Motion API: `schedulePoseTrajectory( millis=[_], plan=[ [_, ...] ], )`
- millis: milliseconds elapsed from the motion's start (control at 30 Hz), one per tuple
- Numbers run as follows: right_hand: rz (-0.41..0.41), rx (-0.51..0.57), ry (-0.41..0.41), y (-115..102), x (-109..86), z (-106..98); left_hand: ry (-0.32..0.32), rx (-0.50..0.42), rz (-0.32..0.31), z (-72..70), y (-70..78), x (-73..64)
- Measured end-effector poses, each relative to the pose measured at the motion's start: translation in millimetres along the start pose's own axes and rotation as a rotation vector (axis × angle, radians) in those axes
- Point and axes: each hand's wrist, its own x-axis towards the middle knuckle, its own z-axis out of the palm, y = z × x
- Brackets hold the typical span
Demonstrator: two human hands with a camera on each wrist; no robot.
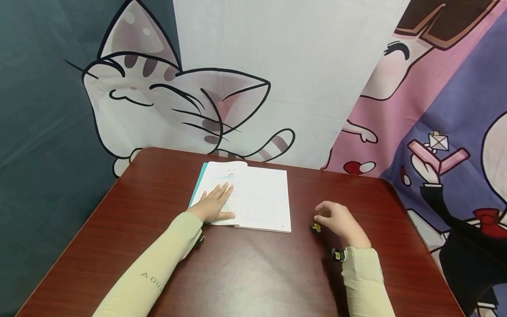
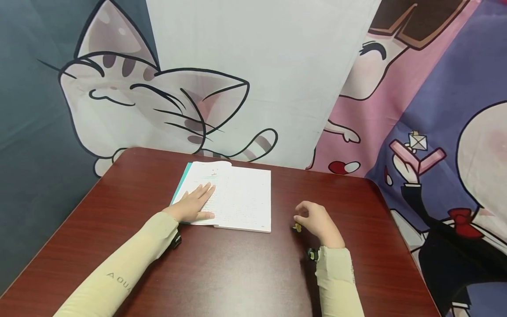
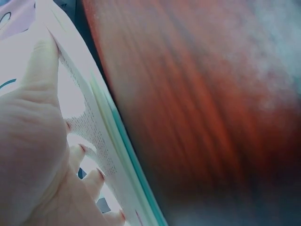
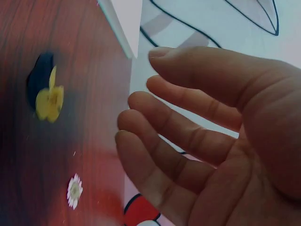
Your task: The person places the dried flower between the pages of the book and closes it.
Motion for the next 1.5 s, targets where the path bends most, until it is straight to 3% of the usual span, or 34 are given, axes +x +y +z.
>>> schedulePoseTrajectory(
  millis=[433,967,1500],
  plan=[
    [0.074,0.009,-0.099,16.7,-7.6,7.1,-0.004,-0.023,-0.007,4.6,-2.3,-2.3],
    [0.137,-0.035,-0.096,21.3,-3.7,19.6,-0.015,-0.014,-0.012,0.5,0.9,-1.0],
    [0.101,-0.008,-0.140,20.0,-0.8,22.3,-0.017,-0.009,-0.022,0.3,-1.1,1.8]
  ],
)
